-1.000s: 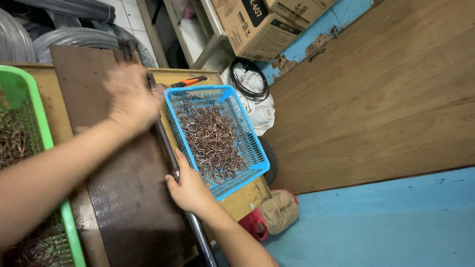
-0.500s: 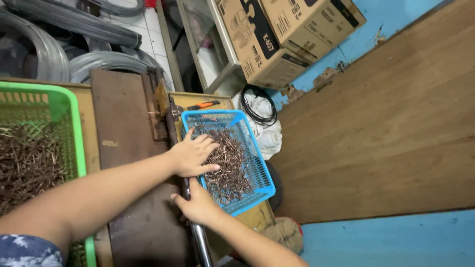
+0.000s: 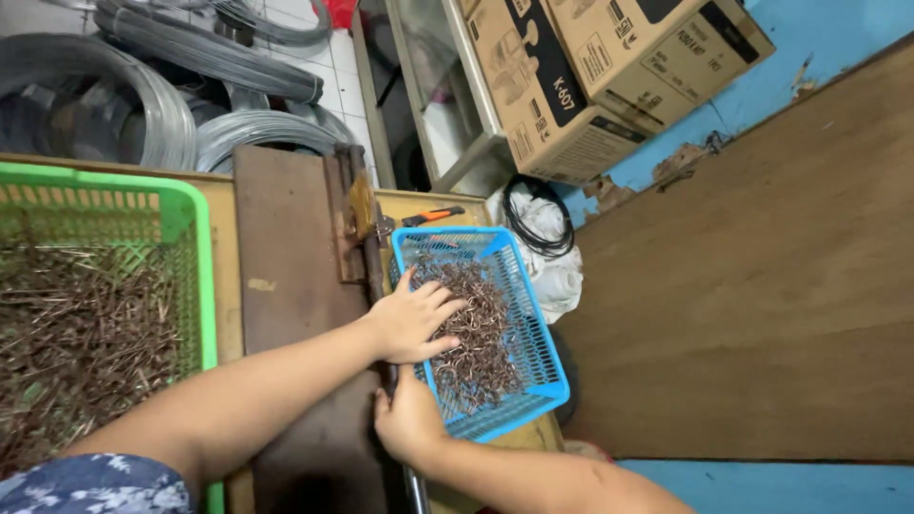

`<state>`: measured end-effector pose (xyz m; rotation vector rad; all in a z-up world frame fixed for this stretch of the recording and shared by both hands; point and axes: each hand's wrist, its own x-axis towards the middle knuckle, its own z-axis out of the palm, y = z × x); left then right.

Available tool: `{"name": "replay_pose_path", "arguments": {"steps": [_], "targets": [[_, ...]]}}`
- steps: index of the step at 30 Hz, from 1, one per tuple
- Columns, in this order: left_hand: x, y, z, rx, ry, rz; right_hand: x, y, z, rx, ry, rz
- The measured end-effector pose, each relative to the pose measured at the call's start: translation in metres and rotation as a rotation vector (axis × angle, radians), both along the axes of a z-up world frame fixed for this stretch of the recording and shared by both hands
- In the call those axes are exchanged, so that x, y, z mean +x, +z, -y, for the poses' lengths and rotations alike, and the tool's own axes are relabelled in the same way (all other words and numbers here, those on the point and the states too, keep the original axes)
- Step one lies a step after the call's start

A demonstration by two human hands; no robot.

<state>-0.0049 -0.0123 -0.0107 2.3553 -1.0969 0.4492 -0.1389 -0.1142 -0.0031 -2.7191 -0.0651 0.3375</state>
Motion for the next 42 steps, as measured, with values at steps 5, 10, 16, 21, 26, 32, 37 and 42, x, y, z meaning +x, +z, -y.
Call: {"name": "replay_pose_path", "arguments": {"steps": [5,10,16,21,26,32,37,42], "targets": [[-0.001,-0.007,0.007,0.093,0.003,-0.055,0.003,-0.022,0.011,0.038,0.026,0.001],[0.001,-0.017,0.010,0.110,0.032,-0.050,0.000,-0.023,0.010,0.046,0.073,0.059],[0.004,-0.015,0.013,0.170,0.010,-0.113,0.001,-0.023,0.014,0.047,0.042,0.024],[0.007,-0.018,0.012,0.170,0.038,-0.096,0.001,-0.018,0.008,0.031,0.031,0.020],[0.006,-0.009,0.007,0.145,0.036,-0.084,0.003,-0.011,0.005,0.052,0.031,0.006],[0.004,-0.012,0.008,0.151,0.059,-0.104,0.001,-0.021,0.011,0.082,0.037,0.038],[0.004,-0.011,0.006,0.105,0.084,-0.042,0.003,-0.025,0.014,0.128,0.072,0.101],[-0.002,-0.006,-0.001,0.101,0.068,-0.080,0.000,-0.017,0.007,0.107,0.071,0.065]]}}
